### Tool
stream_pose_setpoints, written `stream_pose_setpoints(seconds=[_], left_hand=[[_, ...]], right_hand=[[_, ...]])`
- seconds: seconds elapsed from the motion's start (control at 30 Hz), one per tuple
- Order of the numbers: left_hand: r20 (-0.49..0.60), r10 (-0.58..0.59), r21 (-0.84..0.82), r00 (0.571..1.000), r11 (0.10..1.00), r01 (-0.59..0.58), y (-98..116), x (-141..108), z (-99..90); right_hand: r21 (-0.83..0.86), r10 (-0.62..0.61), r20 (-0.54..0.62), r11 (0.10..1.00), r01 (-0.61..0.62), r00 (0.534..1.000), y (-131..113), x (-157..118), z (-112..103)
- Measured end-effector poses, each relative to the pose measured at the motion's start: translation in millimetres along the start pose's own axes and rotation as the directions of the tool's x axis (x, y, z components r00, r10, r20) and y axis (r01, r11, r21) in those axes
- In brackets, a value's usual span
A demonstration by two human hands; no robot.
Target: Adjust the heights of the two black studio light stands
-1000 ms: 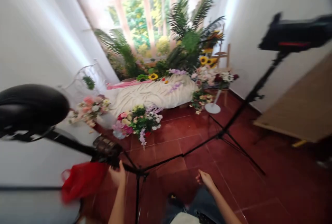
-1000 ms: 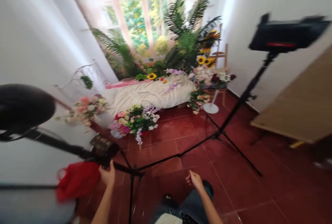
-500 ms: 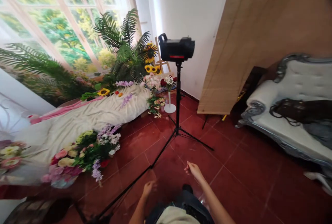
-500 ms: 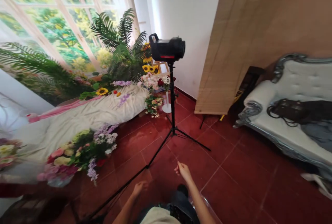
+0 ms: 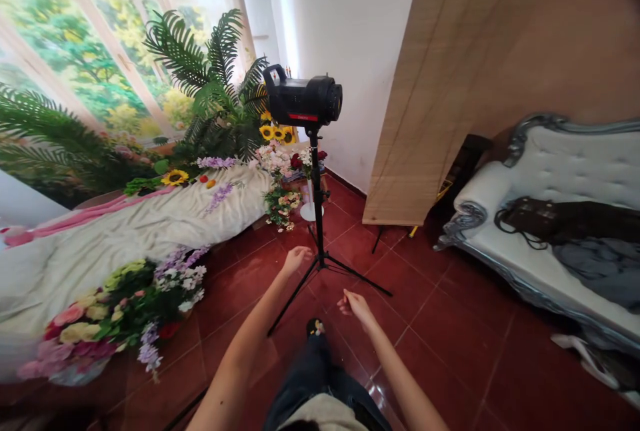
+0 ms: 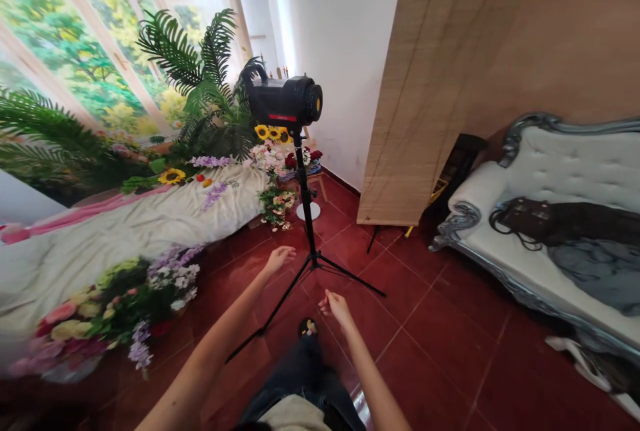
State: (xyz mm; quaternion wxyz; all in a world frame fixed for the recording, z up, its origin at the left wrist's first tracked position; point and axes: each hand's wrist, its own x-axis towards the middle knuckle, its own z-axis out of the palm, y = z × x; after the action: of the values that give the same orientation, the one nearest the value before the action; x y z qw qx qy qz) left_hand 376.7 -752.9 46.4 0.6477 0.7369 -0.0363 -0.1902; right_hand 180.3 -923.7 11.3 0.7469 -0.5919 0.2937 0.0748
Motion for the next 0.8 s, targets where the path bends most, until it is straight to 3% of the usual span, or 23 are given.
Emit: stream_pose_setpoints(seconds=[0.17, 0.3, 0.4, 0.5, 0.6, 0.7, 0.8], left_hand=[[-0.019, 0.144, 0.028, 0.989, 0.989, -0.144, 66, 93, 4.1], [-0.099, 0.326, 0.017, 0.940, 0.945, -0.326, 109, 162, 12.9], [-0.103, 0.419, -0.009, 0.902, 0.906, -0.422, 132, 203, 25.1], [-0.104, 0.440, -0.062, 0.892, 0.892, -0.447, 145, 232, 36.6], [-0.118, 0.455, -0.095, 0.883, 0.880, -0.466, 148, 251, 43.5], [-0.146, 0.450, -0.089, 0.881, 0.881, -0.465, 148, 262, 48.8], [-0.210, 0.380, -0.097, 0.901, 0.909, -0.406, 148, 267, 55.9]], right_hand=[[0.019, 0.054, 0.022, 0.998, -0.055, 0.998, -49, 55, 3], [0.059, 0.032, 0.046, 0.998, -0.035, 0.998, -116, 106, 16], [0.218, 0.027, 0.115, 0.975, -0.052, 0.993, -173, 144, 31], [0.447, 0.042, 0.270, 0.879, -0.164, 0.962, -223, 180, 47], [0.604, 0.014, 0.450, 0.731, -0.316, 0.893, -258, 214, 60], [0.671, 0.011, 0.530, 0.605, -0.428, 0.848, -276, 242, 68], [0.666, 0.050, 0.577, 0.549, -0.505, 0.815, -283, 262, 69]])
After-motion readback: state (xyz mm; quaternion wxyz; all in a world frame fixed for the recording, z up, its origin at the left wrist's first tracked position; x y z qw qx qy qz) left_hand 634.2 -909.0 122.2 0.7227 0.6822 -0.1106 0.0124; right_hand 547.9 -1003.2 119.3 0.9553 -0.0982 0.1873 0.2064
